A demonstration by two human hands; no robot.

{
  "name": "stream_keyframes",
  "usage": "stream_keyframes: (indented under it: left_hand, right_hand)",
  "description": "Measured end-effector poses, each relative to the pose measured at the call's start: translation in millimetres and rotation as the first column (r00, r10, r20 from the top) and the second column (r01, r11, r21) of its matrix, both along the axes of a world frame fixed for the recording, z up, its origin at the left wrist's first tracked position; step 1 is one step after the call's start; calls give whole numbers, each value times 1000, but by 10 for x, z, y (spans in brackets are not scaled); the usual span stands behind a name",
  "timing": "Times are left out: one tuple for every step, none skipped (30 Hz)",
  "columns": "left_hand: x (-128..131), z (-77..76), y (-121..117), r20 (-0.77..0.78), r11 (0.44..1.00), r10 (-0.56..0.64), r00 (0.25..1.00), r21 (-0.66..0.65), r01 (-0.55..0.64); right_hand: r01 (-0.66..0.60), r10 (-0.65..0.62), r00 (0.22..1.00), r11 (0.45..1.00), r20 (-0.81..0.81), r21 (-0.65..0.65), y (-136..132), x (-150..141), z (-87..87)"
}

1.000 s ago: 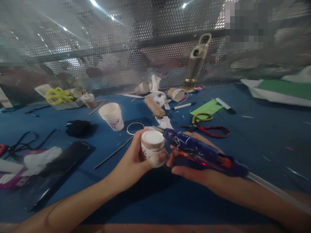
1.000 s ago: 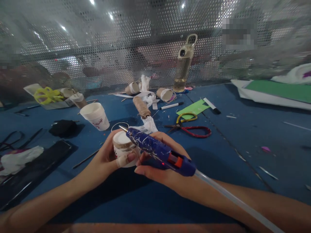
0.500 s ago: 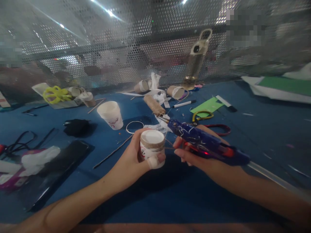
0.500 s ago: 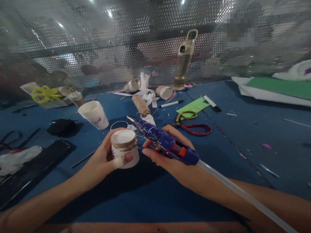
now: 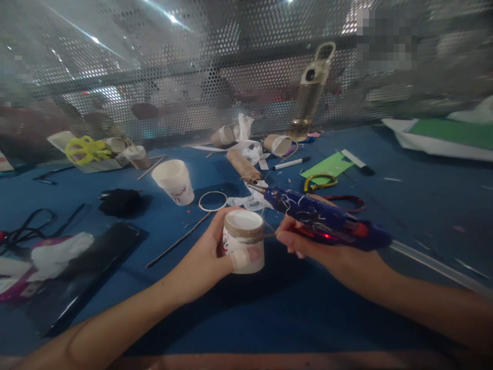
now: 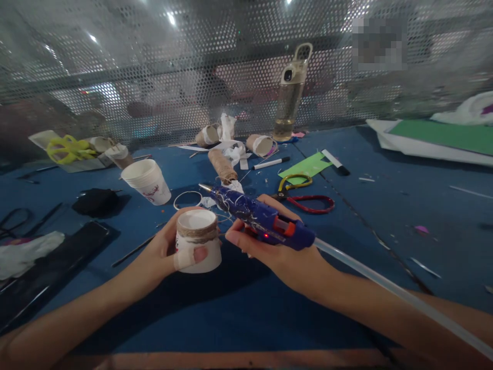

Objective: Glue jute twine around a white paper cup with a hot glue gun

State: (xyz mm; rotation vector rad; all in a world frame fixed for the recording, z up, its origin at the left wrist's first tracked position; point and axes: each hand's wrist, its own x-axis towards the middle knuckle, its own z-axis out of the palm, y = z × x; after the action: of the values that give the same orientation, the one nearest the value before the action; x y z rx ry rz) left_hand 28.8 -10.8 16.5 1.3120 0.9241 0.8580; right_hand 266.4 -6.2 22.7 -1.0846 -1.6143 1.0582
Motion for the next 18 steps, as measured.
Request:
stream_keyframes:
  left_hand:
    - [0, 0, 1, 8, 1000, -13, 1000, -10, 13]
    - [2, 3, 0, 13, 1000, -22, 1000, -22, 22]
    - [4, 9, -1, 15, 999, -29, 999, -39, 30]
    - [6, 17, -2, 16, 998, -33, 999, -59, 34]
    - [9, 26, -3, 18, 996, -32, 999, -80, 33]
    - [10, 33, -3, 20, 995, -29, 999, -94, 31]
    - [11, 39, -2, 23, 994, -29, 999, -101, 32]
    - [10, 43, -1, 29, 994, -33, 999, -100, 36]
    - [9, 43, 0, 37, 994, -39, 999, -98, 43]
    - [7, 40, 2, 43, 994, -47, 998, -99, 51]
    - [5, 35, 3, 48, 993, -57, 997, -102, 62]
    - [4, 29, 4, 54, 992, -66, 996, -107, 71]
    - [4, 21, 5, 61, 990, -72, 996, -114, 79]
    - [4, 13, 6, 69, 989, -78, 995, -120, 86]
    - [6, 5, 7, 79, 988, -80, 994, -124, 89]
    - [7, -4, 8, 89, 988, -79, 993, -125, 90]
    - [9, -11, 10, 97, 988, -78, 992, -124, 89]
    - [10, -19, 11, 101, 989, -78, 992, -120, 90]
  right_hand:
    - [-1, 1, 1000, 1000, 7, -9, 3, -1, 9]
    - [1, 0, 1000, 1000, 14, -20, 4, -2, 18]
    - [1, -1, 1000, 999, 21, -37, 5, -3, 24]
    - [1, 0, 1000, 998, 28, -58, 4, -4, 27]
    - [-1, 3, 1000, 997, 30, -76, 3, -4, 27]
    - [-5, 8, 1000, 996, 30, -93, 1, -4, 23]
    - [-9, 12, 1000, 995, 29, -103, -1, -3, 17]
    - [-7, 10, 1000, 994, 28, -106, -2, -2, 10]
    - [-4, 7, 1000, 994, 29, -109, -3, 0, 2]
    - [0, 4, 999, 994, 33, -112, -4, 2, -4]
    - [3, 2, 999, 993, 39, -116, -5, 5, -7]
    - [4, 2, 999, 993, 43, -119, -5, 8, -8]
    - [2, 4, 999, 993, 45, -120, -5, 10, -5]
    - [-2, 8, 999, 993, 47, -118, -6, 12, -1]
    - [-6, 11, 999, 994, 48, -110, -6, 12, 6]
    - [-11, 15, 999, 995, 50, -94, -6, 12, 12]
    - [-17, 21, 998, 997, 52, -74, -5, 10, 17]
    - [-21, 24, 998, 998, 53, -55, -5, 8, 20]
